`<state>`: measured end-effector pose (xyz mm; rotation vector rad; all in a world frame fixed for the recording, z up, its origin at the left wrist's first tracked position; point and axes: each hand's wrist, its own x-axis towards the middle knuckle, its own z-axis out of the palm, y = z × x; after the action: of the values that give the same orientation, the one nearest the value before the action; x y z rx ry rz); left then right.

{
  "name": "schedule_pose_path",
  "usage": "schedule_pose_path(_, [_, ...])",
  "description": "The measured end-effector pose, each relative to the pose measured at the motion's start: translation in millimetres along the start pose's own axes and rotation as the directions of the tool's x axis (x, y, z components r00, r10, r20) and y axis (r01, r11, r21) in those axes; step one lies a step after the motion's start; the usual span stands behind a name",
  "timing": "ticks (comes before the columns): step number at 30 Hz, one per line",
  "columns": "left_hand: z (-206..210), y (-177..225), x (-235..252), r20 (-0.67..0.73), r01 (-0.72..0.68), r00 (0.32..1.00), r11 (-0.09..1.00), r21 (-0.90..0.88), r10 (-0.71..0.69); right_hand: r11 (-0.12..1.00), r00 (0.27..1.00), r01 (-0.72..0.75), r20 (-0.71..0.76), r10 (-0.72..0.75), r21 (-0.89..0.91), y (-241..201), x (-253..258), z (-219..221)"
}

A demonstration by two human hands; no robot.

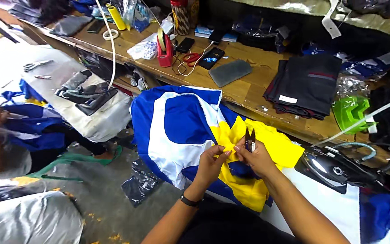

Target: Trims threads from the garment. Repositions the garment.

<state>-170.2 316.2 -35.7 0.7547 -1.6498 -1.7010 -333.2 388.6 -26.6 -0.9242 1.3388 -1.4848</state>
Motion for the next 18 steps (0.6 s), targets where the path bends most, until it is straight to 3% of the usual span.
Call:
schedule_pose_path(4, [3.5, -2.5, 7.8, 0.167, -0.018, 0.984, 0.976, -0.218, 0.055, 0.952, 0.996, -0.059, 0.076, 0.038, 0.299, 3.0, -5.2, -13.4])
schedule_pose_path(6, [7.0, 0.6, 12.1, 0.207, 0.005, 0.977, 0.972, -0.235, 0.045, 0.988, 0.999, -0.015, 0.034, 0.009, 0.156, -3.6, -7.8, -21.9])
schedule_pose_path(9, [12.1, 14.6, 17.1, 0.2, 0.018, 0.98, 0.985, -0.169, 0.016, 0.949, 0.995, 0.088, -0.018, -0.098, -0.302, -17.6, -18.7, -42.7])
schedule_pose_path(11, [16.1, 21.3, 19.2, 0.176, 0.02, 0.984, 0.991, -0.13, 0.003, 0.927, 0.999, 0.044, 0.038, -0.033, -0.373, -27.9, -31.3, -51.6])
schedule_pose_path(15, [25.7, 23.6, 21.9, 0.148, 0.026, 0.989, 0.994, -0.106, -0.01, 0.975, 0.93, -0.222, 0.294, 0.22, -0.026, -36.5, -50.6, -49.9])
schedule_pose_path(18, [29.5, 23.7, 22.8, 0.132, 0.038, 0.991, 0.994, -0.101, -0.024, 0.923, 0.881, -0.357, 0.382, 0.28, 0.146, -28.8, -51.6, -51.6])
